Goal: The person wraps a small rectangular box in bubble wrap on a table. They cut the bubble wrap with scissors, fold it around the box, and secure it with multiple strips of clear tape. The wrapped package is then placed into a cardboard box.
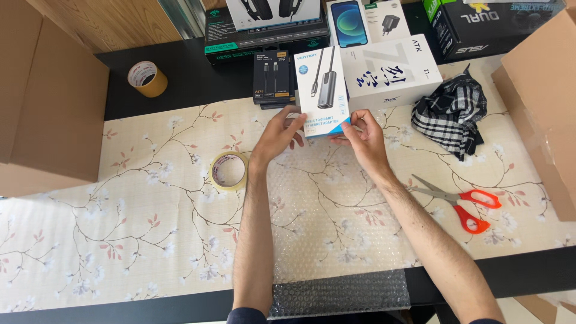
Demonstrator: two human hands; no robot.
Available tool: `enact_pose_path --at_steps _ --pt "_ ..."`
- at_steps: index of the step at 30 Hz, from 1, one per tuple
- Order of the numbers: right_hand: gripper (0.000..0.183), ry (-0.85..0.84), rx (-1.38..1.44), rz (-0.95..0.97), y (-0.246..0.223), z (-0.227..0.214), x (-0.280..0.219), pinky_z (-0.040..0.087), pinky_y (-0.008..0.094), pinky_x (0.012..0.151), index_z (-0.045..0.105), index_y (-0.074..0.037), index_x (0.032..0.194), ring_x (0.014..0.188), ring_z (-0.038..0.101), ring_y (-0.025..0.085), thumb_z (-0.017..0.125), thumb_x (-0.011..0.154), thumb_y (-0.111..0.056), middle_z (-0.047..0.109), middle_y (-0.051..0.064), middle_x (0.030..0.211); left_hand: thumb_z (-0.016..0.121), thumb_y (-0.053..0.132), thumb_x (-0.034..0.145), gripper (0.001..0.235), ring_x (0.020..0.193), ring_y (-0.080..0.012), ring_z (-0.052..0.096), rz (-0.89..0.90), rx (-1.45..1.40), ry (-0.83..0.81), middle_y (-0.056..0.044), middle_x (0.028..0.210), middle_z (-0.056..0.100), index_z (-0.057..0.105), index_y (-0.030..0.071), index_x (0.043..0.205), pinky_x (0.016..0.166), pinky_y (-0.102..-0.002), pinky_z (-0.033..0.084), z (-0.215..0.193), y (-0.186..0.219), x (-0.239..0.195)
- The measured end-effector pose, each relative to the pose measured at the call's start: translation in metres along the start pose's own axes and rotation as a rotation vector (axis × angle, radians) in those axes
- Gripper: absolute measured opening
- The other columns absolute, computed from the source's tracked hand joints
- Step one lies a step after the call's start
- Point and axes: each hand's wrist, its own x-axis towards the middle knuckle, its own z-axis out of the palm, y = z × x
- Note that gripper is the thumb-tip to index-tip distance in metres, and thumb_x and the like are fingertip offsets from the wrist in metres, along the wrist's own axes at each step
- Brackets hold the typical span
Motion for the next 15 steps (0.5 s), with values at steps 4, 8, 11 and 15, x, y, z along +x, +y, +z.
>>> enact_pose_path --at_steps 4,8,11,15 --pt "0.017 -0.03 -0.006 0.019 -0.004 -0.001 -0.014 0.069 0.046 0.083 0.044 -0.005 0.107 0.093 0.076 0.035 0.06 0.102 -0.009 0.06 0.012 0.102 0.061 0.047 0.101 0.048 0.066 -0.021 0.077 -0.003 0.177 -0.032 -0.014 0.087 0.078 0.063 0.007 0.126 0.056 -0.031 0.06 -0.007 0.025 -0.018" --pt "0.021 -0.106 -0.054 0.049 -0.002 -0.004 -0.036 0.066 0.042 0.083 0.046 -0.005 0.106 0.094 0.075 0.029 0.064 0.099 -0.01 0.06 0.012 0.1 0.064 0.043 0.099 0.044 0.077 -0.0253 0.077 -0.03 0.19 -0.16 -0.016 0.092 0.078 0.064 0.007 0.124 0.068 -0.034 0.06 -0.015 0.034 -0.033" --pt "0.021 -0.145 -0.118 0.077 0.004 -0.009 -0.052 0.063 0.037 0.082 0.048 -0.005 0.103 0.093 0.073 0.024 0.067 0.097 -0.01 0.059 0.009 0.097 0.065 0.04 0.098 0.041 0.083 -0.0271 0.076 -0.066 0.17 -0.264 -0.018 0.097 0.077 0.063 0.006 0.121 0.075 -0.037 0.059 -0.017 0.034 -0.045" --pt "0.022 -0.166 -0.174 0.138 0.004 -0.016 -0.072 0.058 0.032 0.08 0.052 -0.004 0.1 0.088 0.073 0.019 0.072 0.093 -0.006 0.062 0.009 0.091 0.064 0.034 0.098 0.033 0.09 -0.0269 0.075 -0.064 0.12 -0.355 -0.018 0.1 0.075 0.061 0.008 0.118 0.082 -0.037 0.058 -0.014 0.022 -0.066"
